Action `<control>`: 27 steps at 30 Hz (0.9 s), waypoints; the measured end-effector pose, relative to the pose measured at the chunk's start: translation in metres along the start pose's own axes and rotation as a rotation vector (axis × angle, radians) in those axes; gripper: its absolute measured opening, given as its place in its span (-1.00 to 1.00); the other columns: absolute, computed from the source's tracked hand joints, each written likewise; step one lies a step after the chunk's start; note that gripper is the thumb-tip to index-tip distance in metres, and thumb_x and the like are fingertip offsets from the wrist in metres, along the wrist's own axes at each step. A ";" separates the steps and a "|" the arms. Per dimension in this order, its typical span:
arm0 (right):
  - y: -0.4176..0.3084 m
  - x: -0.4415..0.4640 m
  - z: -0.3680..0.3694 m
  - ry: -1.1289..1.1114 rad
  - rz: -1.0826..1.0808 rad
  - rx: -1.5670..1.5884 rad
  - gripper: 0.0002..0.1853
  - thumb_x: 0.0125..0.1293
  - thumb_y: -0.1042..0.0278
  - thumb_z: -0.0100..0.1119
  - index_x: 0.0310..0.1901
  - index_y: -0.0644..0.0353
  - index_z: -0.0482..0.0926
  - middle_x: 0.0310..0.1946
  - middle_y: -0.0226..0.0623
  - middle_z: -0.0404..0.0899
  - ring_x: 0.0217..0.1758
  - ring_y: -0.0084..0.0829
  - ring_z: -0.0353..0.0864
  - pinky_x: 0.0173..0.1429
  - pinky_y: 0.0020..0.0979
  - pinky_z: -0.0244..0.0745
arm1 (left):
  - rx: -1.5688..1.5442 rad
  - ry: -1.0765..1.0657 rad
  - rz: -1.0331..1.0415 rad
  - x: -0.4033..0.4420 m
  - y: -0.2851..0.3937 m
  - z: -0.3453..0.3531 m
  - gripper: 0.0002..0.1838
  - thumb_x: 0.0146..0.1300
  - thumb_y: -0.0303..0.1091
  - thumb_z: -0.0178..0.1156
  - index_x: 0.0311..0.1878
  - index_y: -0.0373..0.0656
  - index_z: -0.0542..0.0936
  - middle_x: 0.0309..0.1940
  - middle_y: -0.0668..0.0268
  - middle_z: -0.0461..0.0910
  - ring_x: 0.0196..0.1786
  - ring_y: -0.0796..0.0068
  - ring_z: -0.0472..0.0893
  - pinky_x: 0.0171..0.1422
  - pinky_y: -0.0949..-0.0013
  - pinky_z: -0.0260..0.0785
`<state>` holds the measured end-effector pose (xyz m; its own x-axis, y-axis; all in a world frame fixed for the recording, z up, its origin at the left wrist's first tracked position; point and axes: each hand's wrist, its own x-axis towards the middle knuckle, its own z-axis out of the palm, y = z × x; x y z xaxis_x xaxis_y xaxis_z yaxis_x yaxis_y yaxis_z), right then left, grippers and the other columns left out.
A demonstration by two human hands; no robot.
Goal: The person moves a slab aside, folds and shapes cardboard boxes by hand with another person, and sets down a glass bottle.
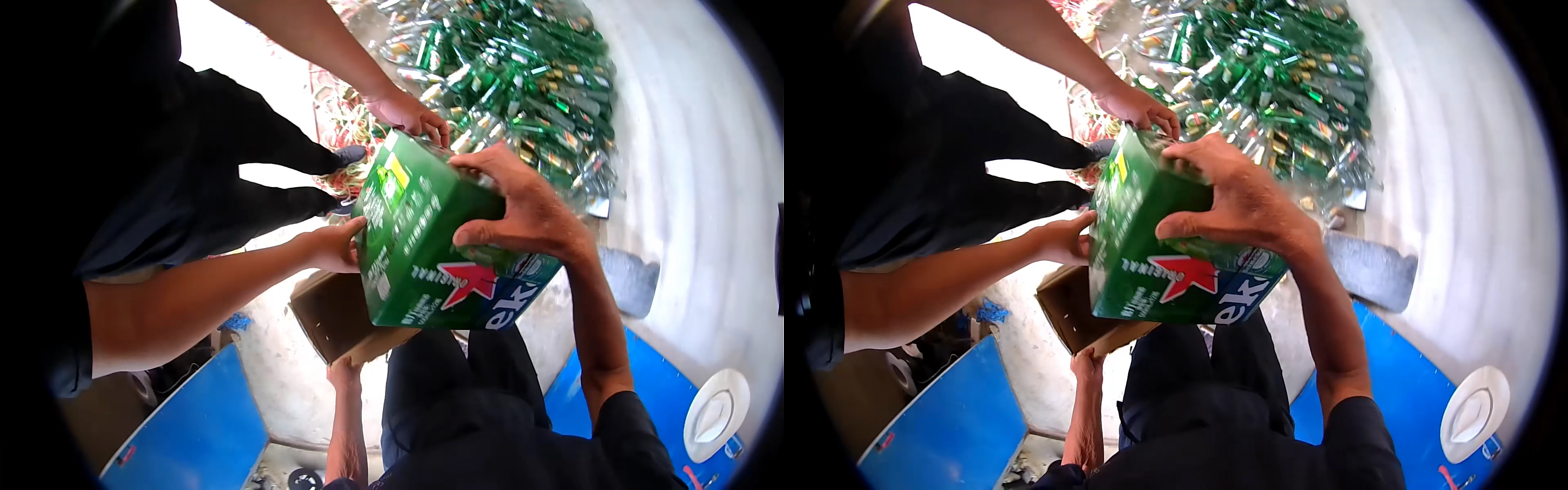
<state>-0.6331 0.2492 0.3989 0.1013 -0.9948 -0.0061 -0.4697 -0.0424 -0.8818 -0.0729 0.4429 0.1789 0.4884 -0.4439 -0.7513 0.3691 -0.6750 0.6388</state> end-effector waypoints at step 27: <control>0.138 -0.172 0.193 0.321 0.277 -0.260 -0.12 -0.09 -0.20 0.69 0.25 0.08 0.62 0.15 -0.22 0.47 0.30 -0.15 0.46 0.35 -0.05 0.34 | 0.472 -0.239 0.119 -0.003 -0.088 0.199 -0.45 0.33 -0.65 0.17 0.39 -0.26 0.39 0.23 -0.01 0.54 0.12 -0.02 0.73 0.08 -0.03 0.81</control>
<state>-0.5461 0.4326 0.1868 -0.3144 -0.9483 -0.0423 -0.6483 0.2471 -0.7202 -0.2645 0.3864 0.0915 0.2918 -0.6176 -0.7304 -0.0996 -0.7791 0.6190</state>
